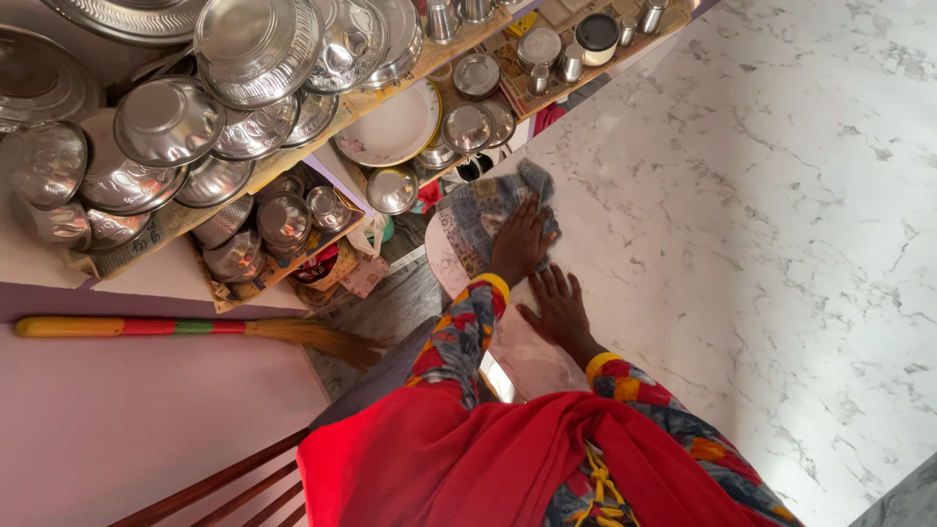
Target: The person wipes a white marble table surface with a cloth, moving systematically across the top. They then proceed to clean a wooden chair, wiping the seat, backrest, and legs with the same cloth.
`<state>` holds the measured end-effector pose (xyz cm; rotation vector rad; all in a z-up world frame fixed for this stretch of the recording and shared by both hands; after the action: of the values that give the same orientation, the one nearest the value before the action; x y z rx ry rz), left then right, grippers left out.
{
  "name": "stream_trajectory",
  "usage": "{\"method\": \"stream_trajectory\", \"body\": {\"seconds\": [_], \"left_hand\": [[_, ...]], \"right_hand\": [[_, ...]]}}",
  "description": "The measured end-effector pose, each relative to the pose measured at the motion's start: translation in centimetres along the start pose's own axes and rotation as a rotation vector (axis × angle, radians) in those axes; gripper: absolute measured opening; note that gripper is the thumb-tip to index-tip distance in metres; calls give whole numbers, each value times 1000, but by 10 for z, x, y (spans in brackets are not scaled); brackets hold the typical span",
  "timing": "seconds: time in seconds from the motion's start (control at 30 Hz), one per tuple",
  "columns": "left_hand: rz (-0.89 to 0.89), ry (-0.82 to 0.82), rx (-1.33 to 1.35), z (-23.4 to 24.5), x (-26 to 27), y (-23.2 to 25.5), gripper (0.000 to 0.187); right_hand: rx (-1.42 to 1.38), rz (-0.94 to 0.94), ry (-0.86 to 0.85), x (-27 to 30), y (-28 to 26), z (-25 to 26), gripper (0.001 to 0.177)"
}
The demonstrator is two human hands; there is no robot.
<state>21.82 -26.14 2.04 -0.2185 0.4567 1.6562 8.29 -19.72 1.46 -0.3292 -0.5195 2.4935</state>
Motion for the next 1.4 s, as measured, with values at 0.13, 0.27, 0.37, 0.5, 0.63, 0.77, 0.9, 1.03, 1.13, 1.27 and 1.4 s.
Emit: {"method": "stream_trajectory", "body": {"seconds": [0.13, 0.27, 0.37, 0.5, 0.63, 0.77, 0.9, 1.03, 1.13, 1.27, 1.4], "left_hand": [[71, 0, 19, 10, 20, 5, 49], [144, -51, -19, 3, 11, -6, 45], [116, -28, -46, -5, -10, -18, 55], [166, -56, -101, -29, -37, -37, 60], [222, -58, -95, -40, -59, -50, 62], [287, -46, -174, -24, -61, -47, 63], [432, -93, -262, 1, -48, -40, 73], [496, -123, -325, 11, -21, -27, 74], [482, -99, -346, 5, 8, -14, 72], [420, -64, -317, -3, 51, 6, 64], [375, -170, -257, -6, 88, 16, 69]], "right_hand": [[23, -7, -21, 1, 3, -2, 74], [8, 4, 6, 2, 1, -1, 75], [-21, 8, 26, 3, 1, 0, 74], [-28, -3, 15, 1, 2, 0, 74], [-26, -8, 6, 1, 1, 0, 75], [-50, -22, -18, 0, 4, 1, 78], [-117, -17, 41, 2, 6, 7, 83], [-205, 5, 130, 7, 7, 13, 86], [-240, 16, 182, 7, 9, 13, 89], [-282, 62, 191, 10, 9, 17, 99], [-341, 148, 138, 18, 8, 12, 104]]}}
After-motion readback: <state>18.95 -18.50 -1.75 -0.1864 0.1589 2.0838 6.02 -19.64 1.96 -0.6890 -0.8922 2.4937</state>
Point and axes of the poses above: each hand's wrist, its own x-axis away from the middle knuckle, its own z-axis out of the back of the hand, y = z × x, the point moved 8 cm from there along -x, towards the middle knuckle, and after that the axes turned 11 degrees about -x, right-handed, at the moved point
